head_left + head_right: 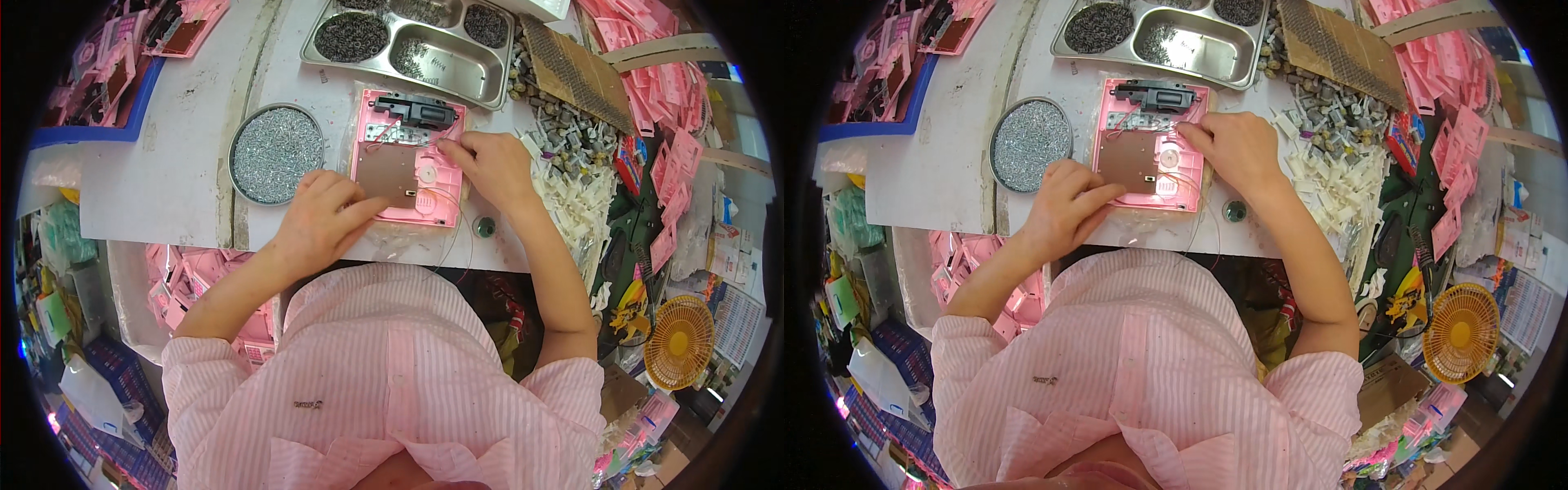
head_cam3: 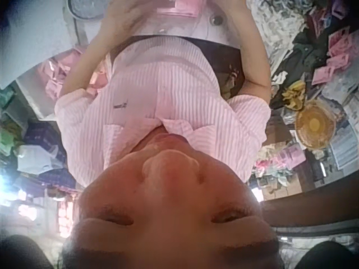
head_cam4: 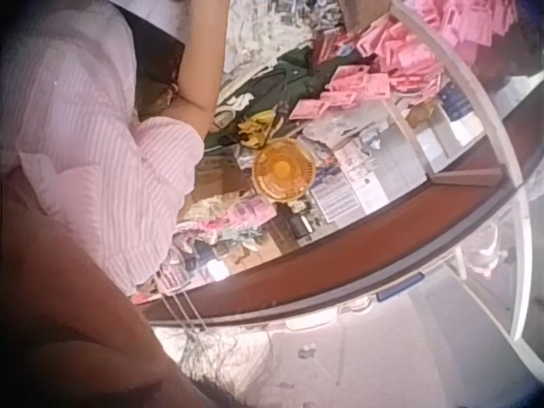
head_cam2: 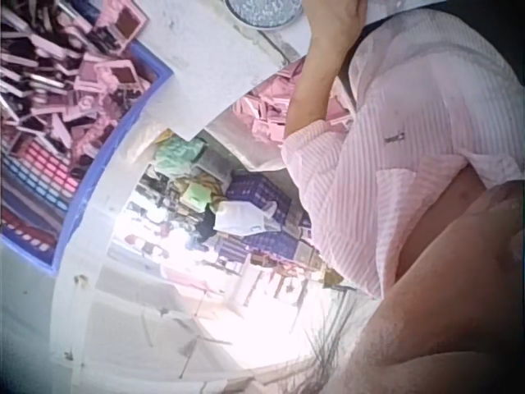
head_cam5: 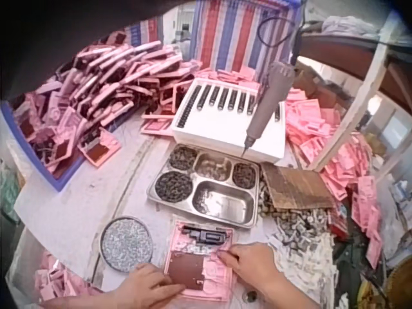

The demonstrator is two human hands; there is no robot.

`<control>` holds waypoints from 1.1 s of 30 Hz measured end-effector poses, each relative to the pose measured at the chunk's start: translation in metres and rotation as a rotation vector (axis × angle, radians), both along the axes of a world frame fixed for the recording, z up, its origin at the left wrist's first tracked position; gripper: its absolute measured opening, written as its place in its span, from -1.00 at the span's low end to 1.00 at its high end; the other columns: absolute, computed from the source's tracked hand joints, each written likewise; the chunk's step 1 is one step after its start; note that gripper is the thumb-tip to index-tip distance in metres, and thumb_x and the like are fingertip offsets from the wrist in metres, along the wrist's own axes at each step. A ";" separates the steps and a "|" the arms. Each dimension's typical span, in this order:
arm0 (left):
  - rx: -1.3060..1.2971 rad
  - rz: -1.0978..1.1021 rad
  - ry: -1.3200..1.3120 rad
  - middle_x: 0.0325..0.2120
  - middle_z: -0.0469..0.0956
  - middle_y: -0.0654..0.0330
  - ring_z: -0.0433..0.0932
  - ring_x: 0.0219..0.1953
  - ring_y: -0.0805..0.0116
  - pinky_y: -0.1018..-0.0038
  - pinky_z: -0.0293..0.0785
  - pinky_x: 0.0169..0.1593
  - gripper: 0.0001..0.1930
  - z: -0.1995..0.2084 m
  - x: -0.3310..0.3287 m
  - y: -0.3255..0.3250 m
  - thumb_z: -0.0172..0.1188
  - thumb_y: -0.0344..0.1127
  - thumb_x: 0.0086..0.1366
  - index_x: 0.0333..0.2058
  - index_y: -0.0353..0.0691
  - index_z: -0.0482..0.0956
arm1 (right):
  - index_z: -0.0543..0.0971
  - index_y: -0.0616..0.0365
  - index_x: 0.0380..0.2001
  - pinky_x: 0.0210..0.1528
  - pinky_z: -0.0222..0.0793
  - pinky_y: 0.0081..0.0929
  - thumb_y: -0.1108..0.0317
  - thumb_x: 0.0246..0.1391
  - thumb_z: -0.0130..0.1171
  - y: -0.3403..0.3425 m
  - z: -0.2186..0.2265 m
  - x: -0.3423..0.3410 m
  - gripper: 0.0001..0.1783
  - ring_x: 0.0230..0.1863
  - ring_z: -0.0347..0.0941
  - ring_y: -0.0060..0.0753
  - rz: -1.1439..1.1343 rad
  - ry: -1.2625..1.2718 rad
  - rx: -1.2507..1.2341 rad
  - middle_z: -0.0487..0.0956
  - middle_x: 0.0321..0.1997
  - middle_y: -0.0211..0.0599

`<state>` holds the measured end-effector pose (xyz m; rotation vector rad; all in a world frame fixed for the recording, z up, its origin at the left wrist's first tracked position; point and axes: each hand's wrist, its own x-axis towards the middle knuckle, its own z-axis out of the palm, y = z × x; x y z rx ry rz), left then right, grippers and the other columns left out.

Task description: Assemble a pink toy device by installing internal components, soldering wires, and securing the casing with an electric screwdriver.

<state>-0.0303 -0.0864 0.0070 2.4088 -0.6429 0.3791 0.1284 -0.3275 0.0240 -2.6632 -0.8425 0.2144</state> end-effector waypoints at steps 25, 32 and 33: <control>-0.064 -0.250 -0.125 -0.31 0.55 0.28 0.54 -0.27 0.33 0.36 0.41 -0.19 -0.73 0.001 0.003 -0.036 0.27 -0.34 0.02 -0.24 -0.16 0.64 | 0.65 0.04 -0.04 -0.20 0.39 -0.29 0.13 -0.05 0.40 -0.017 0.011 -0.083 -0.52 -0.15 0.45 -0.18 0.351 -0.062 0.409 0.59 -0.17 -0.35; -0.266 0.230 0.144 -0.45 0.54 0.16 0.54 -0.43 0.24 0.37 0.42 -0.41 -0.83 -0.008 -0.012 0.001 0.40 -0.51 0.07 -0.35 -0.26 0.60 | 0.67 0.02 -0.12 0.02 0.20 -0.16 0.11 -0.07 0.38 0.003 0.023 -0.097 -0.58 -0.11 0.39 -0.26 0.307 -0.136 0.255 0.56 -0.22 -0.41; -0.300 0.269 0.100 -0.52 0.50 0.14 0.51 -0.52 0.21 0.38 0.40 -0.48 -0.88 -0.003 -0.010 0.004 0.35 -0.57 0.13 -0.40 -0.28 0.56 | 0.66 0.01 -0.12 0.05 0.18 -0.14 0.14 -0.06 0.38 0.005 0.026 -0.098 -0.59 -0.10 0.39 -0.27 0.308 -0.157 0.240 0.56 -0.21 -0.42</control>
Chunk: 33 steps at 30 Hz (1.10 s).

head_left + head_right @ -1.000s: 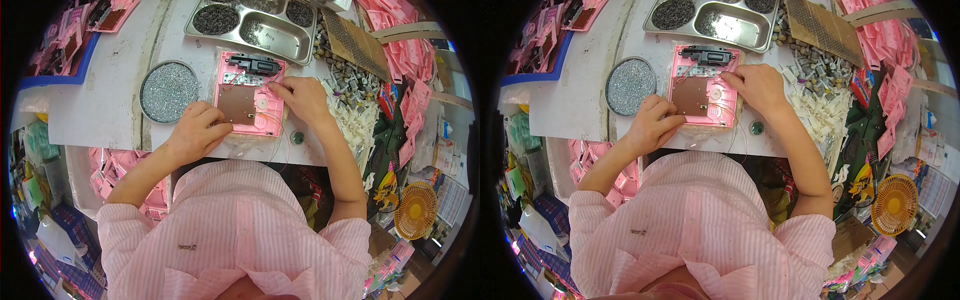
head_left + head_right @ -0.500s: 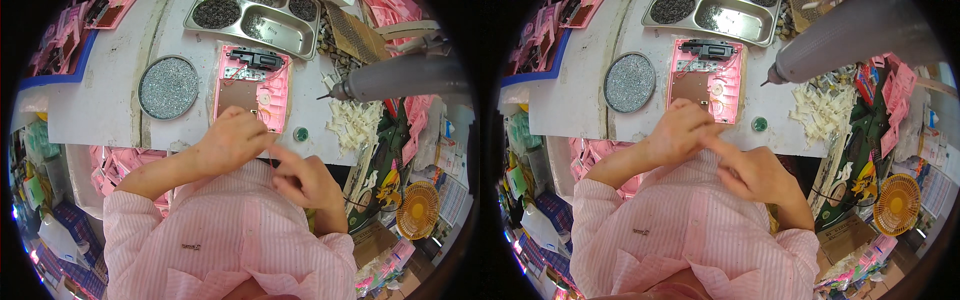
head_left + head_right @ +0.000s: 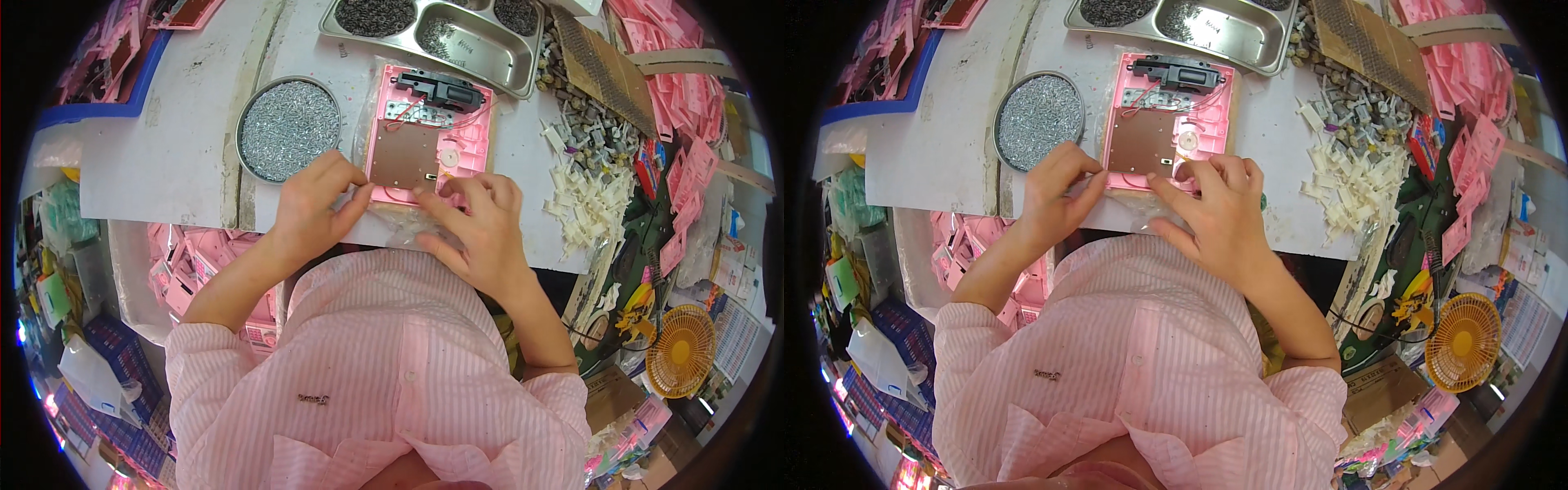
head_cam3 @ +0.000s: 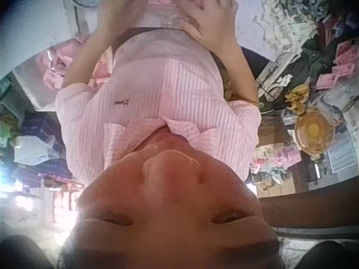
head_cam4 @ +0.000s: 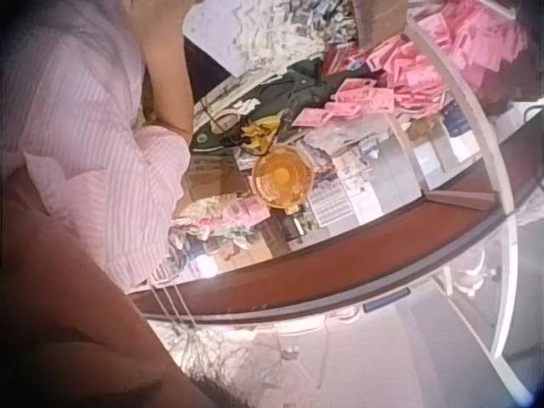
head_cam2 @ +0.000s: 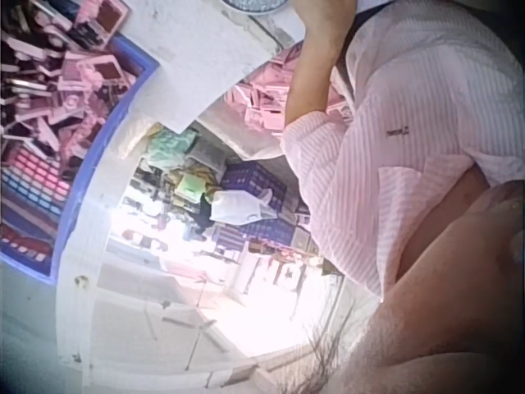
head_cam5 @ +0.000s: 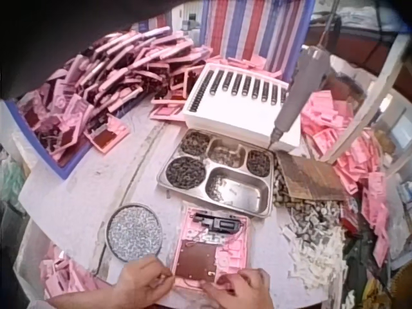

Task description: Assemble a pink toy device by installing internal components, soldering wires, and securing the casing with an electric screwdriver.

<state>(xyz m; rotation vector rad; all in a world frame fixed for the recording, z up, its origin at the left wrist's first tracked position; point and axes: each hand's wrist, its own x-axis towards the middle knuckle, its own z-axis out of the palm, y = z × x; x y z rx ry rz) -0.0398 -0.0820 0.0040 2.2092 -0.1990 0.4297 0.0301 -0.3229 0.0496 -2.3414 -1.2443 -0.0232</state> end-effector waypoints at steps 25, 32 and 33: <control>0.075 -0.377 0.201 -0.36 0.48 0.08 0.55 -0.34 0.04 0.22 0.50 -0.29 -0.83 0.011 0.010 0.020 0.32 -0.37 0.21 -0.22 -0.20 0.60 | 0.65 0.16 -0.36 -0.24 0.38 -0.41 0.44 -0.04 0.34 -0.045 0.020 0.132 -0.87 -0.32 0.51 -0.36 -0.386 0.097 0.364 0.63 -0.36 -0.28; 0.037 -0.403 0.289 -0.38 0.47 0.07 0.55 -0.34 0.03 0.22 0.51 -0.29 -0.85 0.018 0.018 0.019 0.31 -0.36 0.23 -0.23 -0.21 0.60 | 0.69 0.19 -0.33 -0.20 0.44 -0.32 0.26 0.07 0.29 -0.013 0.049 0.384 -0.78 -0.37 0.55 -0.17 -0.314 -0.385 0.132 0.68 -0.38 -0.19; 0.032 -0.410 0.287 -0.39 0.46 0.08 0.54 -0.35 0.03 0.22 0.51 -0.29 -0.85 0.017 0.019 0.019 0.31 -0.35 0.23 -0.24 -0.21 0.61 | 0.69 0.15 -0.28 -0.11 0.44 -0.28 0.24 0.09 0.29 0.001 0.048 0.410 -0.78 -0.26 0.55 -0.11 -0.276 -0.516 0.134 0.70 -0.31 -0.22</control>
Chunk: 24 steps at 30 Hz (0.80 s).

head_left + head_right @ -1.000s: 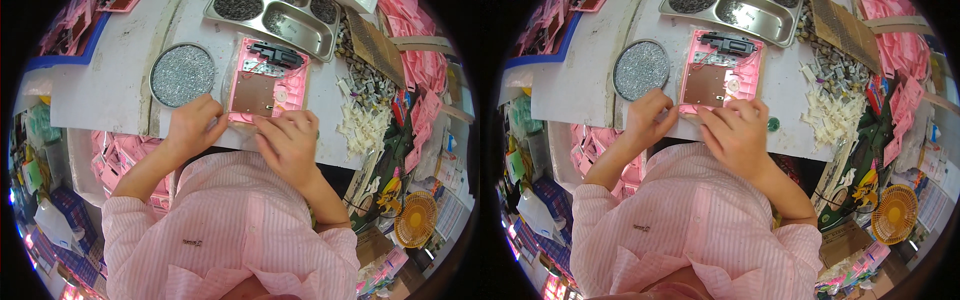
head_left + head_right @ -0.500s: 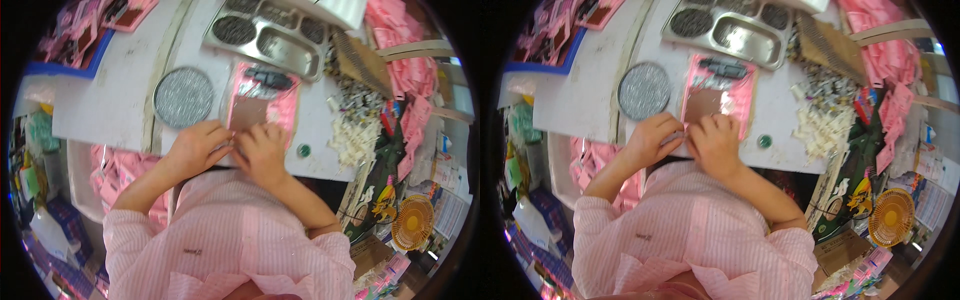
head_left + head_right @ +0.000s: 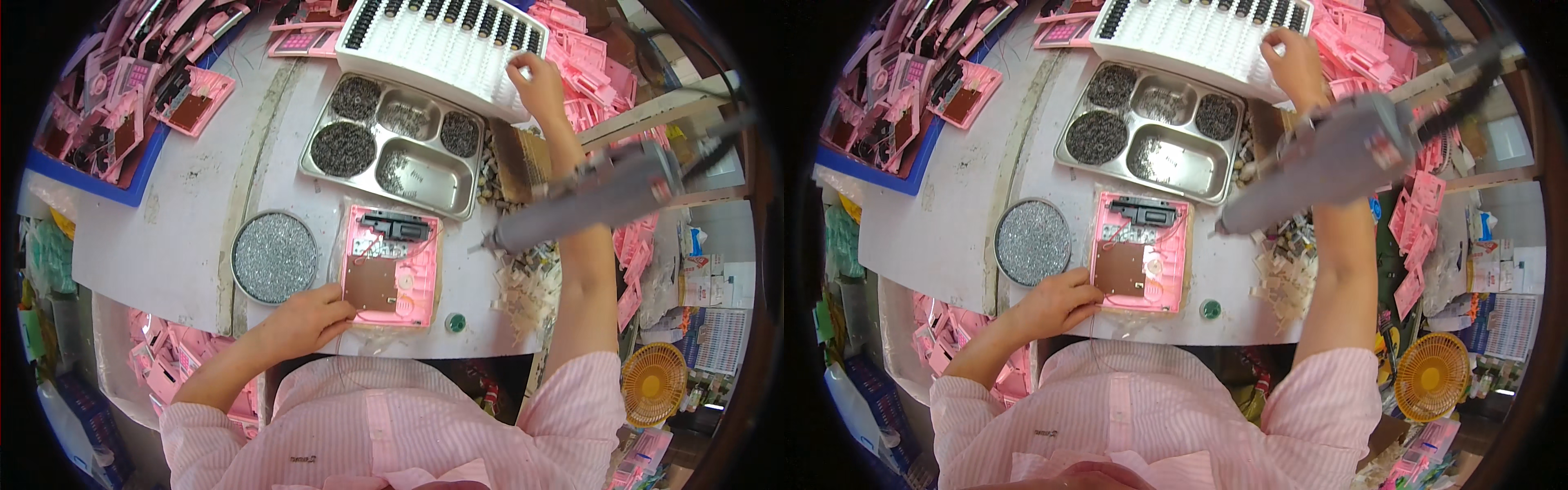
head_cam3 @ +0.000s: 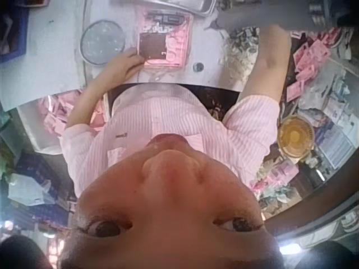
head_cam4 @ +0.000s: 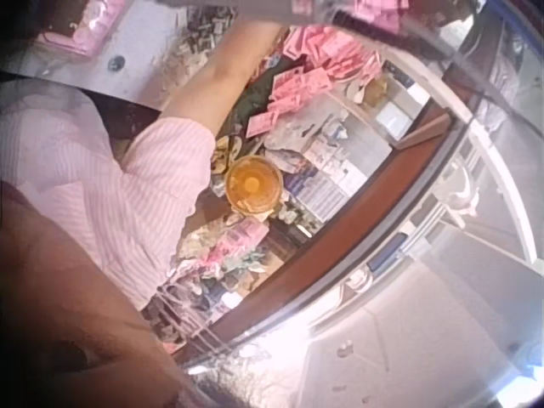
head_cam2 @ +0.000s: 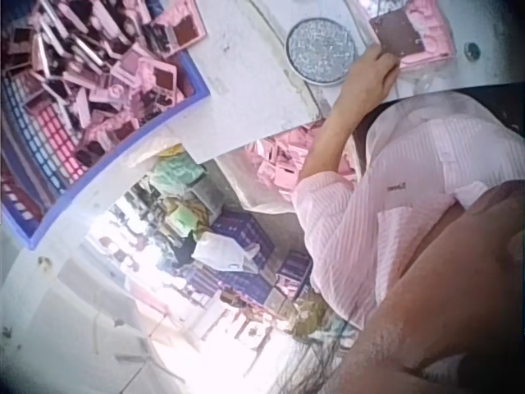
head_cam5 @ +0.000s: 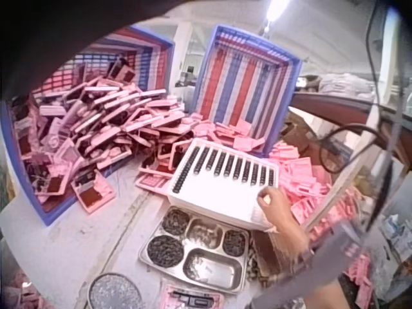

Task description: Assemble a pink toy device by installing internal components, soldering wires, and securing the casing with an electric screwdriver.

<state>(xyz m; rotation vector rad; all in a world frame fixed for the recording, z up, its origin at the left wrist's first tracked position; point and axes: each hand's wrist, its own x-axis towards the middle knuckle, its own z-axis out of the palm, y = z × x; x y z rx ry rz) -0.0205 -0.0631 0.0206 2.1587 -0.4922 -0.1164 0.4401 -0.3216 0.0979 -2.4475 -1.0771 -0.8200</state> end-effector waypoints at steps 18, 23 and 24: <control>-0.050 0.050 0.026 -0.33 0.47 0.07 0.55 -0.29 0.02 0.19 0.52 -0.24 -0.86 -0.008 -0.005 0.003 0.29 -0.37 0.23 -0.25 -0.22 0.59 | 0.67 0.17 -0.16 -0.13 0.48 -0.41 0.35 0.14 0.30 -0.009 0.000 0.080 -0.79 -0.30 0.58 -0.30 0.036 0.249 0.901 0.68 -0.32 -0.34; -0.029 0.064 0.061 -0.35 0.46 0.08 0.54 -0.30 0.03 0.22 0.50 -0.25 -0.85 -0.009 -0.009 0.001 0.30 -0.37 0.21 -0.24 -0.21 0.60 | 0.63 0.26 -0.20 -0.15 0.45 -0.56 0.40 0.09 0.37 -0.060 0.002 -0.200 -0.77 -0.26 0.52 -0.57 -0.095 0.665 0.982 0.61 -0.28 -0.41; -0.026 0.059 0.069 -0.35 0.45 0.08 0.54 -0.31 0.03 0.22 0.49 -0.25 -0.85 -0.009 -0.007 0.000 0.31 -0.38 0.21 -0.24 -0.21 0.60 | 0.63 0.23 -0.17 -0.12 0.47 -0.53 0.41 0.08 0.37 -0.070 -0.010 -0.247 -0.75 -0.24 0.54 -0.56 -0.141 0.746 0.719 0.63 -0.28 -0.39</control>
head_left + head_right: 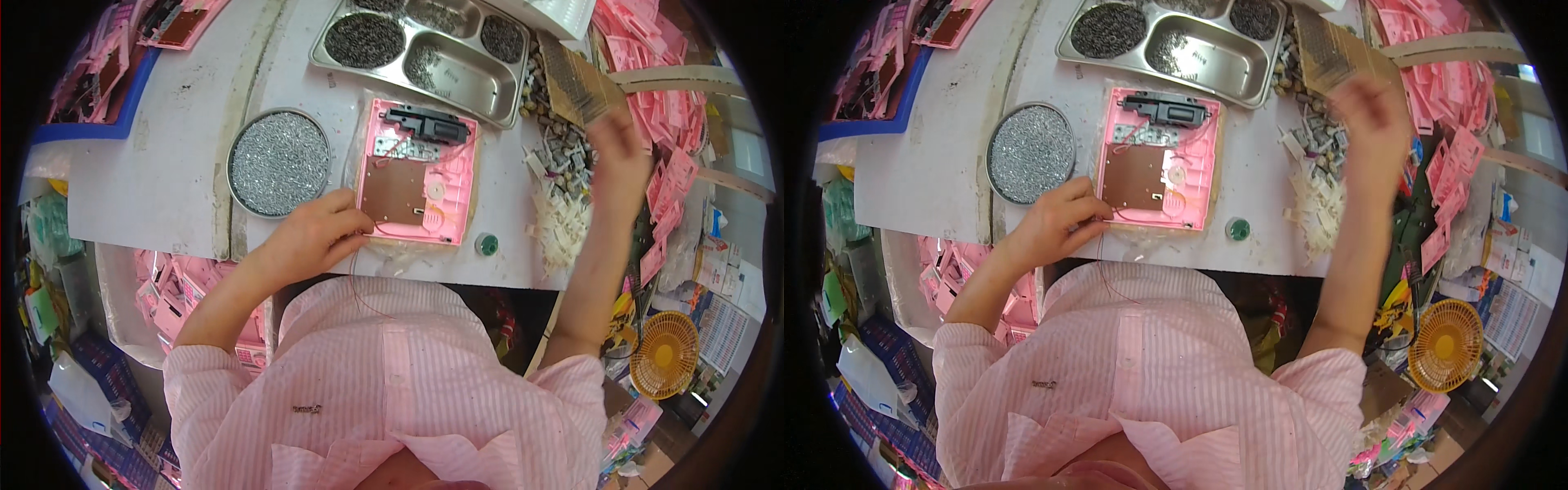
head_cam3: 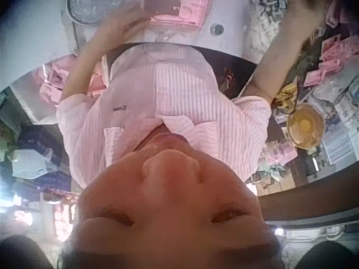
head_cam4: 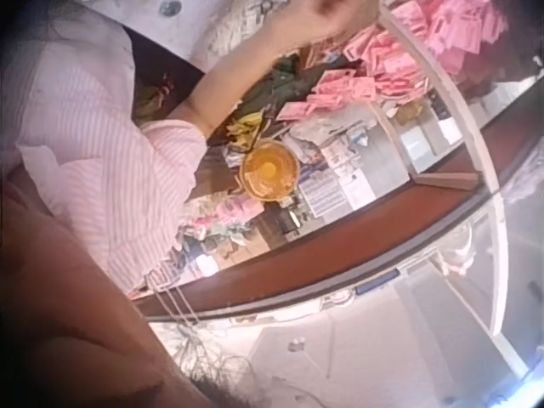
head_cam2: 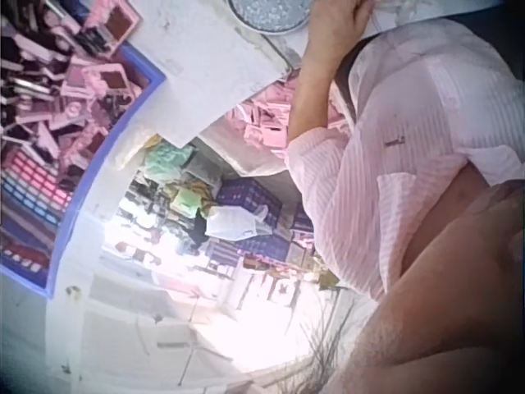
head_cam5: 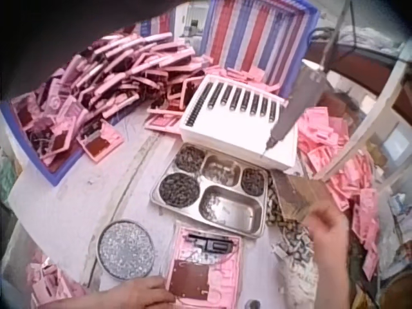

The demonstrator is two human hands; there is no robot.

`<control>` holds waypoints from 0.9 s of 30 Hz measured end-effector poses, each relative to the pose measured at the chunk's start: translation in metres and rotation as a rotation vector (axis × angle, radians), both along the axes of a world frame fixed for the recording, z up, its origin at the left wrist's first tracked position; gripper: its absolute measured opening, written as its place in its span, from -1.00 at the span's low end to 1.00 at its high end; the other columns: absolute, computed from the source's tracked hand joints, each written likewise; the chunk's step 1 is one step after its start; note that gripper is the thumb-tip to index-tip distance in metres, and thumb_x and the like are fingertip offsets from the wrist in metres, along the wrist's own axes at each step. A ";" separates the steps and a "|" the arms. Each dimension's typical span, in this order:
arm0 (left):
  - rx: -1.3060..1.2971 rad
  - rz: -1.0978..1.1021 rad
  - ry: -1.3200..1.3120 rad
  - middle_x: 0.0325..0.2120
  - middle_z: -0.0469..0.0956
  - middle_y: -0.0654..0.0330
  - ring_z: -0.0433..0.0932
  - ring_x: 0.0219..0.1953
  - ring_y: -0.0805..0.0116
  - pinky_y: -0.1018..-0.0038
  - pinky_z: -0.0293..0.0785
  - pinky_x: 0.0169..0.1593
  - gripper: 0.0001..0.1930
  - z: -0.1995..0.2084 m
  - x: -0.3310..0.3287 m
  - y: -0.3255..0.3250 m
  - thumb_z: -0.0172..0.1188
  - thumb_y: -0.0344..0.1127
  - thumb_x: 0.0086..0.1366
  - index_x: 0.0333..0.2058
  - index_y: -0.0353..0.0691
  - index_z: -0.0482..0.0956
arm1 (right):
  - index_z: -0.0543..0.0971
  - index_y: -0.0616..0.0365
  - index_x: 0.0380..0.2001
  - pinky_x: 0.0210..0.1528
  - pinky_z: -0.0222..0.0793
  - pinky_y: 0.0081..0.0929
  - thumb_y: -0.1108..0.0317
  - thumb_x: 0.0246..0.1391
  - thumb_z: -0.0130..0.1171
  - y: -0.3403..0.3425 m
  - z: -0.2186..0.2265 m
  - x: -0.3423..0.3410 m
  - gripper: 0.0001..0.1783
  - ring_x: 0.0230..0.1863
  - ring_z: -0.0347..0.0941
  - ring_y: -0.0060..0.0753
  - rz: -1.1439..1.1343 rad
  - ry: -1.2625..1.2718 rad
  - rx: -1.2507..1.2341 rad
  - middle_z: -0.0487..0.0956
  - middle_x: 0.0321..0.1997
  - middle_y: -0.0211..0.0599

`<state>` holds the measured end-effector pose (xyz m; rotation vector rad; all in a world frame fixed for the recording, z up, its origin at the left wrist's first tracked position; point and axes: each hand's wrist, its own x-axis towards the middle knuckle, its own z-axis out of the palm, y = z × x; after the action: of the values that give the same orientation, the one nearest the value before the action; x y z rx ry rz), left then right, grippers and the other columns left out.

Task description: Assemble a pink toy device by installing internal components, soldering wires, and securing the casing with an electric screwdriver.

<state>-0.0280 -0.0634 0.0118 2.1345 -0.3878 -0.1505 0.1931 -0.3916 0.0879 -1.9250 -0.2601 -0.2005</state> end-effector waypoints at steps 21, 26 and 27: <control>0.009 0.005 -0.130 -0.41 0.43 0.14 0.50 -0.37 0.14 0.30 0.44 -0.32 -0.84 -0.005 -0.001 -0.001 0.34 -0.41 0.18 -0.26 -0.21 0.60 | 0.64 0.10 -0.46 -0.24 0.25 -0.16 0.20 0.06 0.26 0.071 -0.025 -0.124 -0.80 -0.34 0.50 -0.17 0.670 -0.182 -0.981 0.60 -0.53 -0.32; 0.007 0.010 -0.147 -0.42 0.41 0.15 0.49 -0.40 0.17 0.32 0.42 -0.34 -0.83 -0.005 -0.001 -0.001 0.35 -0.43 0.17 -0.25 -0.20 0.61 | 0.61 0.10 -0.50 -0.23 0.25 -0.19 0.18 0.06 0.27 0.074 -0.020 -0.130 -0.77 -0.38 0.50 -0.19 0.602 -0.165 -0.983 0.58 -0.56 -0.32; 0.003 0.010 -0.149 -0.42 0.41 0.15 0.49 -0.40 0.17 0.32 0.42 -0.34 -0.83 -0.004 -0.001 -0.001 0.35 -0.43 0.16 -0.25 -0.20 0.61 | 0.60 0.09 -0.50 -0.24 0.25 -0.19 0.18 0.06 0.27 0.072 -0.020 -0.131 -0.78 -0.39 0.50 -0.20 0.575 -0.147 -0.952 0.58 -0.57 -0.32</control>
<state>-0.0288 -0.0646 0.0074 2.1570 -0.4643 0.0140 0.0616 -0.3193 0.0682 -2.6525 -1.1497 0.2151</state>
